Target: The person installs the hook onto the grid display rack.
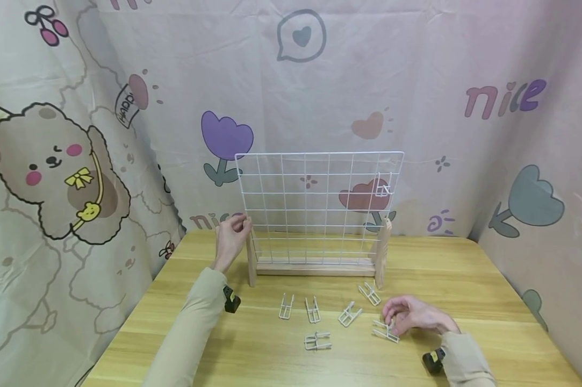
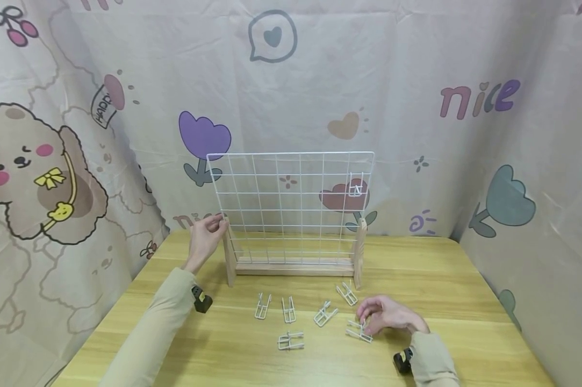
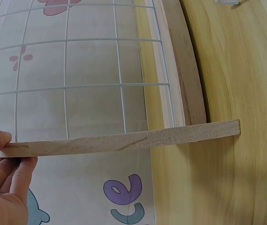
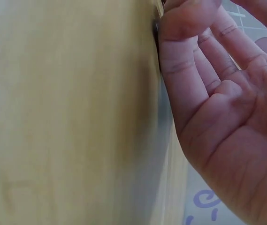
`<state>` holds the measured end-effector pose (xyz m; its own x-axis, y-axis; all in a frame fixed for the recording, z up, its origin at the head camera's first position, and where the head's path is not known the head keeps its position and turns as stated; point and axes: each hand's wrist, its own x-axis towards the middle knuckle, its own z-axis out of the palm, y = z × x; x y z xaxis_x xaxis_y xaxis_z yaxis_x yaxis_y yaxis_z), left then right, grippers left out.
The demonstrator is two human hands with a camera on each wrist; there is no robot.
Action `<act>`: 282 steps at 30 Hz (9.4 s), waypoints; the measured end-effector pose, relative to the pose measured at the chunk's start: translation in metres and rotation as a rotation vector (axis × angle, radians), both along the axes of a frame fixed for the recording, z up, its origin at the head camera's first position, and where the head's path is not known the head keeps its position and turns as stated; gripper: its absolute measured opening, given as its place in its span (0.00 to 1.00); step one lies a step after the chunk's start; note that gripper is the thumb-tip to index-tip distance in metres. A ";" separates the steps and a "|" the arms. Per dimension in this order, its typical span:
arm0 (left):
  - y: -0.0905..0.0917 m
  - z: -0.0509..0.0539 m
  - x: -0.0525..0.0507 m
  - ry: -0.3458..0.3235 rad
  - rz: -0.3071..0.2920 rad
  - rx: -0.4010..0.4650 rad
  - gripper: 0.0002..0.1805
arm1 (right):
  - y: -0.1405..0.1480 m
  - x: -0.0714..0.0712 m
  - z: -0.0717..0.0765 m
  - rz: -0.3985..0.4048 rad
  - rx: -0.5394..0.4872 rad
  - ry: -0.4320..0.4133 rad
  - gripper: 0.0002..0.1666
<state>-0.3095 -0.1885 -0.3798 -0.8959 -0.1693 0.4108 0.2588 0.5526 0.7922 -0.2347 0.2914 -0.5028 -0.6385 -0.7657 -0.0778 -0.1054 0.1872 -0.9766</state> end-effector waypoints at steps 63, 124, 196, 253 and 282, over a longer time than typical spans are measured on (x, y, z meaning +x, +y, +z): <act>0.000 -0.002 -0.002 0.034 -0.002 0.017 0.18 | -0.006 0.007 0.005 -0.101 0.105 0.095 0.16; 0.001 0.000 0.001 0.002 -0.006 0.036 0.19 | -0.018 0.011 0.012 -0.284 0.007 0.146 0.14; -0.001 -0.002 0.000 0.023 -0.010 0.024 0.18 | -0.103 -0.002 0.114 -0.770 -0.838 -0.004 0.17; -0.001 -0.003 -0.001 0.032 0.001 0.016 0.18 | -0.141 -0.043 0.199 -0.837 -1.074 -0.206 0.14; 0.000 -0.003 -0.001 0.030 -0.002 0.022 0.18 | -0.151 -0.059 0.200 -0.944 -1.190 -0.131 0.13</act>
